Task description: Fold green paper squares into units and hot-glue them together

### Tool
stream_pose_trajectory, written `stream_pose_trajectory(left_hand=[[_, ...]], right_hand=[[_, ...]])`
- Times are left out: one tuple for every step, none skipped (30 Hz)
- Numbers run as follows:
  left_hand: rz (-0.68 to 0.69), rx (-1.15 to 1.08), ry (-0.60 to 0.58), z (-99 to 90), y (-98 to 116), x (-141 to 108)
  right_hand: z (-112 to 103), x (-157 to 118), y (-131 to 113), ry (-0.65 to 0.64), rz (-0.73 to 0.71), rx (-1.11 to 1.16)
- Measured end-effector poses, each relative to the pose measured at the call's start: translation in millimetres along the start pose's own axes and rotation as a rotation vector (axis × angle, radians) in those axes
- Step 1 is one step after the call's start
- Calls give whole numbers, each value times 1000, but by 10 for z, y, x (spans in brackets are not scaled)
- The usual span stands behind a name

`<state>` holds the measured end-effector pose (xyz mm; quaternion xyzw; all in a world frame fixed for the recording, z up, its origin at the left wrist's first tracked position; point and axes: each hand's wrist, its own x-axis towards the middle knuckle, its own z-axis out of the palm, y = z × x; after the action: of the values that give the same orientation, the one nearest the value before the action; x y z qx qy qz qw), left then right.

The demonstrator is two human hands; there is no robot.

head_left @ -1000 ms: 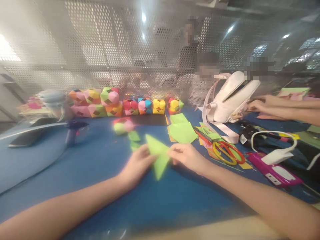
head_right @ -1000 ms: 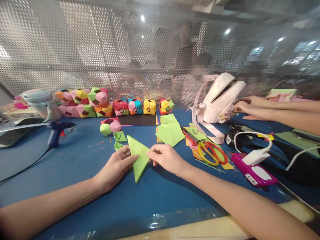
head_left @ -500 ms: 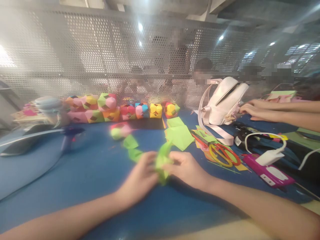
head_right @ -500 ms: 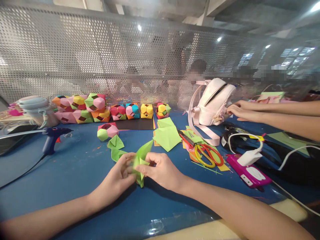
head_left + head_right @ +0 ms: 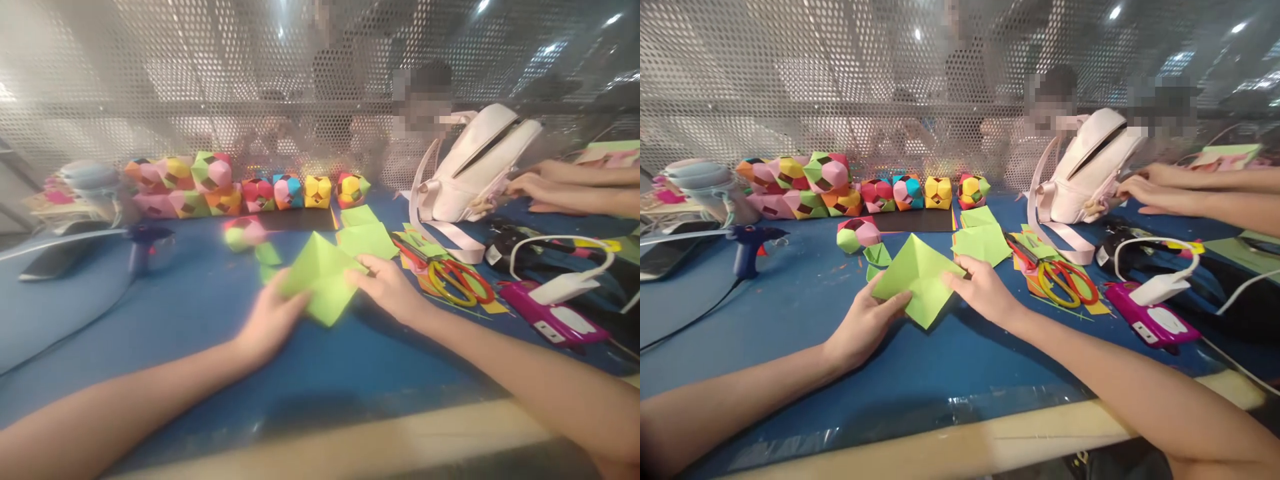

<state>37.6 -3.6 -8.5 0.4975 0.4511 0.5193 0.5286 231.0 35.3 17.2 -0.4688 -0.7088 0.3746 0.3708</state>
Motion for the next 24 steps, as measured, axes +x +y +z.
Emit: stream_pose_trajectory(left_hand=[[-4,11,0,2,-1,1],[-8,21,-1,2,0,2],[-10,24,0,2,2,2],[-10,20,6,2,4,1],[-9,8,19,0,6,1],[-7,-6,36,-2,9,1],[-7,-18,51,-5,10,2],[-8,-23,63,-7,10,3],[-11,-18,68,-9,8,4],[-15,-5,66,-11,6,6],[-19,9,60,-11,2,8],[-23,20,56,-11,-2,10],[-26,26,55,-10,-6,13],[-27,25,55,-9,-9,16],[-27,20,56,-8,-12,20],[-28,12,57,-8,-14,24],[-29,4,54,-9,-17,29],[-33,0,47,-11,-19,35],[-37,1,37,-16,-23,40],[-40,7,25,-21,-27,45],[-40,16,14,-28,-32,49],[-37,25,5,-35,-38,53],[-31,32,-4,-41,-44,55],[-25,36,-10,-47,-50,57]], right_hand=[[12,3,15,-19,3,28],[24,1,23,-37,-6,55],[32,-6,24,-51,-22,73],[36,-14,18,-63,-38,79],[37,-23,7,-70,-50,74],[34,-29,-6,-70,-53,59],[31,-33,-18,-66,-48,39],[28,-34,-26,-60,-38,17],[27,-32,-29,-56,-26,4],[31,-27,-26,-54,-15,6],[38,-21,-18,-56,-5,21],[49,-14,-7,-61,2,48],[63,-8,7,-66,10,81],[77,-3,22,-67,20,113],[91,0,35,-65,31,141],[104,2,45,-64,41,165],[115,1,52,-66,49,186],[124,-1,56,-70,58,206],[131,-5,56,-77,67,225],[137,-8,54,-85,77,241],[142,-11,50,-93,86,258],[145,-13,46,-99,95,274],[148,-13,44,-104,103,288],[149,-12,42,-110,110,300]])
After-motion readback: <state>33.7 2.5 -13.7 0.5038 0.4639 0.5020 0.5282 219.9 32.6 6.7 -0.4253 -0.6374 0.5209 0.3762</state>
